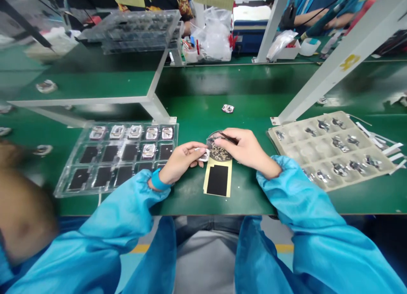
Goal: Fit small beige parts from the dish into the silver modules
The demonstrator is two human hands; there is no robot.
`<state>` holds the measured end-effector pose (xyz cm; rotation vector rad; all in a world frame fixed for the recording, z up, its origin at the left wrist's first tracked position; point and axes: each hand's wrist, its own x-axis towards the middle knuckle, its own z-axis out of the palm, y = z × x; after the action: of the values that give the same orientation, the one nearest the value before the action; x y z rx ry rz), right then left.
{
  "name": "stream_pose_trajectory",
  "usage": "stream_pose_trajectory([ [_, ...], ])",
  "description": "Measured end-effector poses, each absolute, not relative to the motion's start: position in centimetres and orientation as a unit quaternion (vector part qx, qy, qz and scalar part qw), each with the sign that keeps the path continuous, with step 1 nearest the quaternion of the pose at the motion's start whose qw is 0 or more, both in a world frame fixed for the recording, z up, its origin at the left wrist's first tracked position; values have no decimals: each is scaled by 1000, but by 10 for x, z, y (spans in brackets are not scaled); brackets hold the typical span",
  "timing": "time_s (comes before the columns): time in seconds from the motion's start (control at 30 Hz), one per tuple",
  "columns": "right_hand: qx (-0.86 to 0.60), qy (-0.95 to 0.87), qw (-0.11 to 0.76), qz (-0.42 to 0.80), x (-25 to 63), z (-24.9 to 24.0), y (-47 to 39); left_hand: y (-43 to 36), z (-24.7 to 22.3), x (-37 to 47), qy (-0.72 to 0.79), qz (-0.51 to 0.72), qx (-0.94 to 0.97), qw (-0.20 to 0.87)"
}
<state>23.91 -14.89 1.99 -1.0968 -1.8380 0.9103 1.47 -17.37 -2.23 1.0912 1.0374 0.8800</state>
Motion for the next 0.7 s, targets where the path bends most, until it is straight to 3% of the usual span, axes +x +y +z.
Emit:
stream_pose_trajectory([
  [0.33, -411, -679, 320, 517, 240, 4, -157, -172, -18, 16, 477, 434, 438, 626],
  [0.5, -431, -652, 332, 527, 223, -3, -168, -175, -16, 13, 419, 459, 435, 652],
  [0.7, -448, -617, 347, 546, 218, -4, -170, -180, -12, 15, 424, 454, 492, 610],
])
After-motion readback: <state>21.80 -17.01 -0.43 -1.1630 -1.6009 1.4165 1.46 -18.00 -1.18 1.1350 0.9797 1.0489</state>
